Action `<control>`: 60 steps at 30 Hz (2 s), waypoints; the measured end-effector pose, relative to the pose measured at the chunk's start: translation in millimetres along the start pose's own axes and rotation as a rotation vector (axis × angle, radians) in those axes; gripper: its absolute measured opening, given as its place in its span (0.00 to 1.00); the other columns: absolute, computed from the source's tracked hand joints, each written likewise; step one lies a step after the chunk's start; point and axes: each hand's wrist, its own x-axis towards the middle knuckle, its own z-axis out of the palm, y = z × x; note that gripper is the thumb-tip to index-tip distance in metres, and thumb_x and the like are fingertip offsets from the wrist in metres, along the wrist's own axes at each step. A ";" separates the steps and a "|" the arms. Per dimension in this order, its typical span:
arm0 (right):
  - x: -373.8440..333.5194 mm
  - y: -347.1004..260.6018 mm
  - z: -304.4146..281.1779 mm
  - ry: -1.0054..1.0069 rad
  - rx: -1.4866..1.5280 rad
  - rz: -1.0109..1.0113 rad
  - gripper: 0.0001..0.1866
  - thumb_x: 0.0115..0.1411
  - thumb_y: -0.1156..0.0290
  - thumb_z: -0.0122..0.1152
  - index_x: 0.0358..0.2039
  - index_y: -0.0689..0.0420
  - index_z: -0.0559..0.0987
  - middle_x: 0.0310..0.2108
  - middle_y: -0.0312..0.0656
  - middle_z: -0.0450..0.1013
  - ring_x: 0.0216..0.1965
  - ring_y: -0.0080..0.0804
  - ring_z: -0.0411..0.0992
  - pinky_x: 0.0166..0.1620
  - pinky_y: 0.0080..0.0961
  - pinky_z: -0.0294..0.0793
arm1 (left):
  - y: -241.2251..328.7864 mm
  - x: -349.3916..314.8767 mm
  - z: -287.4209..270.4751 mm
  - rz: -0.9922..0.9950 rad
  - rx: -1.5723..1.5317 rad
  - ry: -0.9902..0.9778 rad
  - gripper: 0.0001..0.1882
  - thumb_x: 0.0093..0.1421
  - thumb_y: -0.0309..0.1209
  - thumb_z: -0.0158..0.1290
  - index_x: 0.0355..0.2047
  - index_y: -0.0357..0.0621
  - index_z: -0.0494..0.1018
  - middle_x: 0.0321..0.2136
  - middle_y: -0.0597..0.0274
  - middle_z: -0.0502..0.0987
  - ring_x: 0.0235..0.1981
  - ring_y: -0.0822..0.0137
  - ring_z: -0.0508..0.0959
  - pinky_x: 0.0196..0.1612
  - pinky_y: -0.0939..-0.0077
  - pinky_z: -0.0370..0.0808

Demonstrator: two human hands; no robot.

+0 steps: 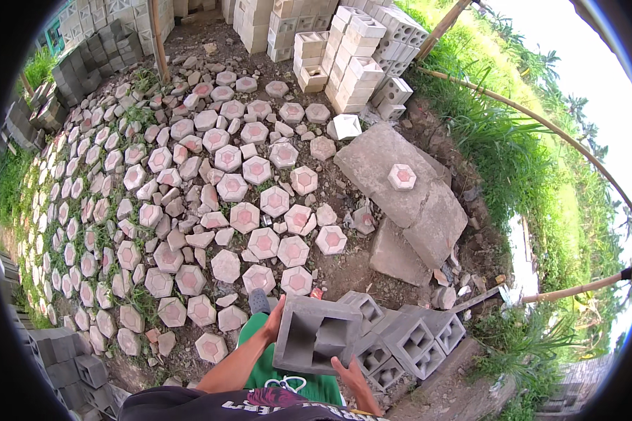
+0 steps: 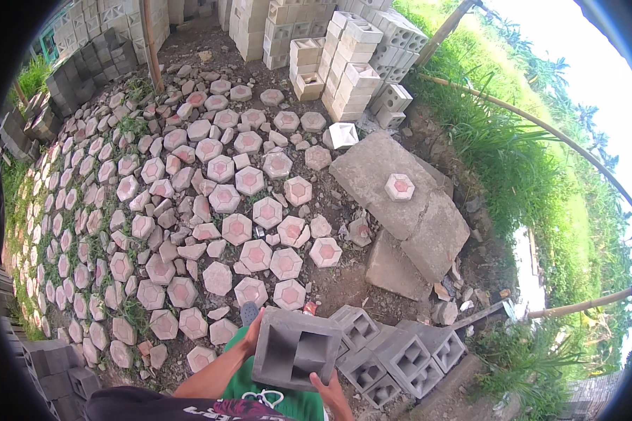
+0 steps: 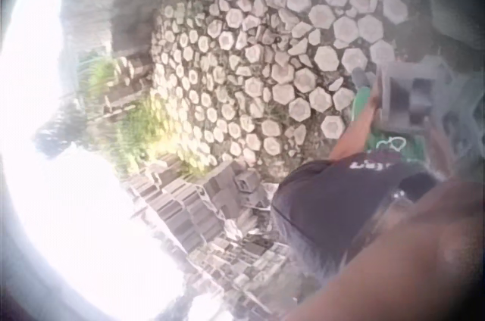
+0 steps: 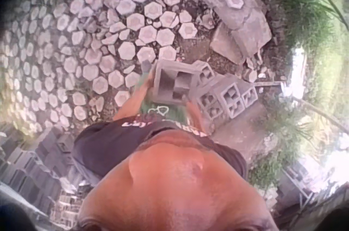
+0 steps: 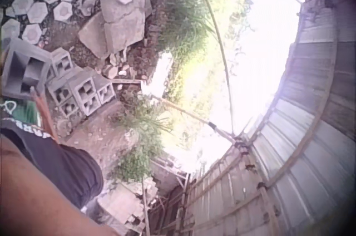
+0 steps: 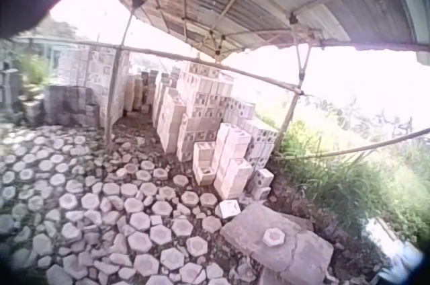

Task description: The person repeatedly picks up hollow concrete blocks from a pile and carries them to a stack, placing them on top. The person walks back and forth across a paved area to repeat the process.

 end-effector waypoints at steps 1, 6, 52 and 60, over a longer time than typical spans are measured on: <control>10.6 -5.0 -10.3 -0.086 0.201 0.017 0.29 0.62 0.51 0.47 0.52 0.64 0.68 0.45 0.47 0.72 0.45 0.36 0.71 0.52 0.29 0.67 | 16.0 -8.6 6.5 0.024 0.023 -0.012 0.38 0.63 0.62 0.30 0.60 0.43 0.59 0.55 0.54 0.67 0.52 0.57 0.69 0.56 0.63 0.65; 97.7 -78.4 39.1 -0.091 0.999 0.112 0.34 0.64 0.42 0.33 0.53 0.60 0.69 0.47 0.48 0.71 0.45 0.40 0.73 0.51 0.35 0.71 | 59.6 -24.0 6.0 0.135 0.098 0.016 0.38 0.63 0.61 0.31 0.59 0.42 0.62 0.54 0.54 0.68 0.51 0.60 0.70 0.55 0.66 0.65; 472.1 -385.1 265.1 -0.905 0.260 0.227 0.26 0.64 0.51 0.42 0.53 0.56 0.69 0.46 0.42 0.73 0.43 0.38 0.73 0.44 0.34 0.76 | 364.4 50.8 -2.6 0.922 -0.308 0.425 0.42 0.58 0.67 0.36 0.54 0.40 0.67 0.47 0.57 0.74 0.45 0.62 0.74 0.50 0.68 0.69; 450.8 -431.5 399.5 -0.907 0.194 0.098 0.25 0.64 0.51 0.43 0.52 0.57 0.70 0.45 0.41 0.73 0.42 0.36 0.74 0.43 0.33 0.76 | 466.1 -9.6 -75.1 0.972 -0.249 0.516 0.40 0.57 0.66 0.39 0.49 0.40 0.72 0.42 0.59 0.76 0.41 0.66 0.75 0.47 0.72 0.70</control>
